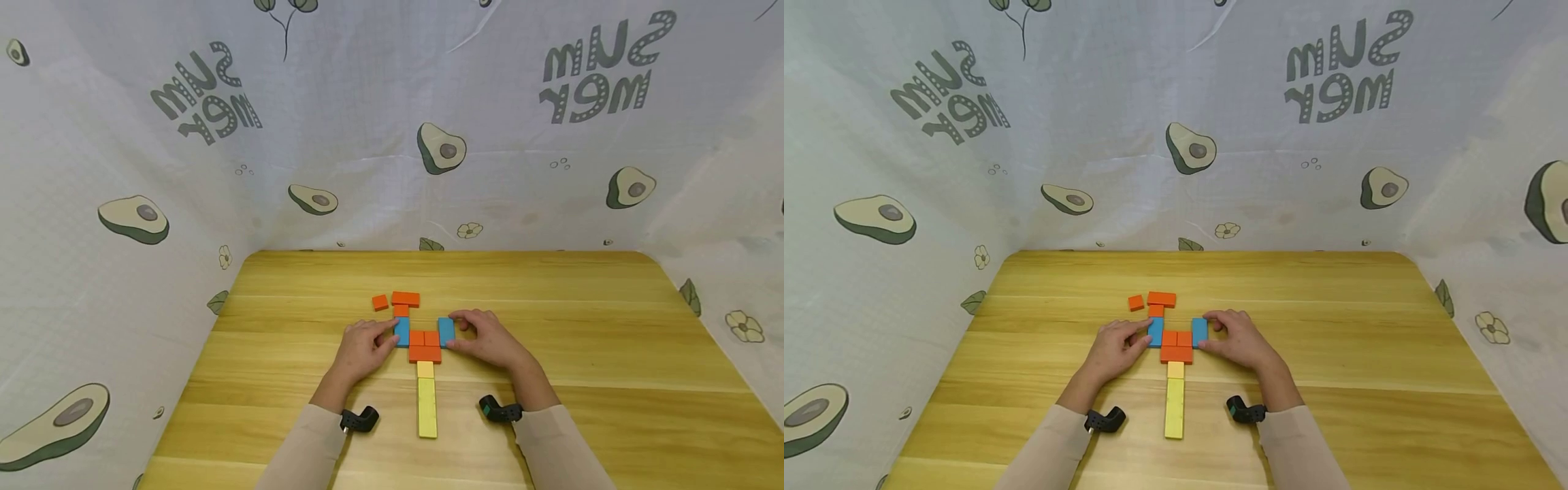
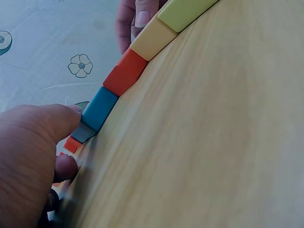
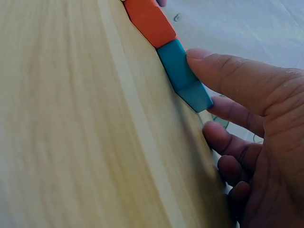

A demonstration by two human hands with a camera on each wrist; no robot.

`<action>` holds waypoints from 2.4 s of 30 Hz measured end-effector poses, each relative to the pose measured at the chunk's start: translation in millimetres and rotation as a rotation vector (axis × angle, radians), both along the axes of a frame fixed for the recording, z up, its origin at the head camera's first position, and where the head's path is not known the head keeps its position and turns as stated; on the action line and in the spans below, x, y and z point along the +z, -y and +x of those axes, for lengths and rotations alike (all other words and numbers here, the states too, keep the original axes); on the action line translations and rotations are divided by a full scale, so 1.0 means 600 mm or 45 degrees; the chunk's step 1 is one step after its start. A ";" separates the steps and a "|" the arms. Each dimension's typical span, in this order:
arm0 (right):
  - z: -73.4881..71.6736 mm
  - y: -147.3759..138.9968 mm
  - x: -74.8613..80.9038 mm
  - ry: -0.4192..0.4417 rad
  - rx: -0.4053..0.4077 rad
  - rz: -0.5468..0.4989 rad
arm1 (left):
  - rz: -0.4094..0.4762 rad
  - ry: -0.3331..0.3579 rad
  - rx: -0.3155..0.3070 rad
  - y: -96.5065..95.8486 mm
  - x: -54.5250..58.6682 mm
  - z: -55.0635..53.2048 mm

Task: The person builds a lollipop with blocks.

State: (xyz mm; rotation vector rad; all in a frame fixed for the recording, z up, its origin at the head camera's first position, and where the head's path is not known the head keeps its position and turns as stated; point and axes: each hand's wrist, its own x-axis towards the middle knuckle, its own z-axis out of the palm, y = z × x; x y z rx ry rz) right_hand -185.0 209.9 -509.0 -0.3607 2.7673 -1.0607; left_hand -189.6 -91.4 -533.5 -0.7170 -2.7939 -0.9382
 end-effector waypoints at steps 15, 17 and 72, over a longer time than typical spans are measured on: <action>0.001 0.002 -0.005 -0.014 -0.003 -0.002 | 0.056 0.062 0.021 0.003 0.006 0.002; 0.001 0.001 -0.005 -0.007 -0.011 -0.006 | 0.101 0.095 0.044 0.003 0.007 -0.005; -0.003 -0.006 -0.013 -0.045 -0.006 -0.025 | 0.020 0.300 0.163 0.033 0.038 -0.070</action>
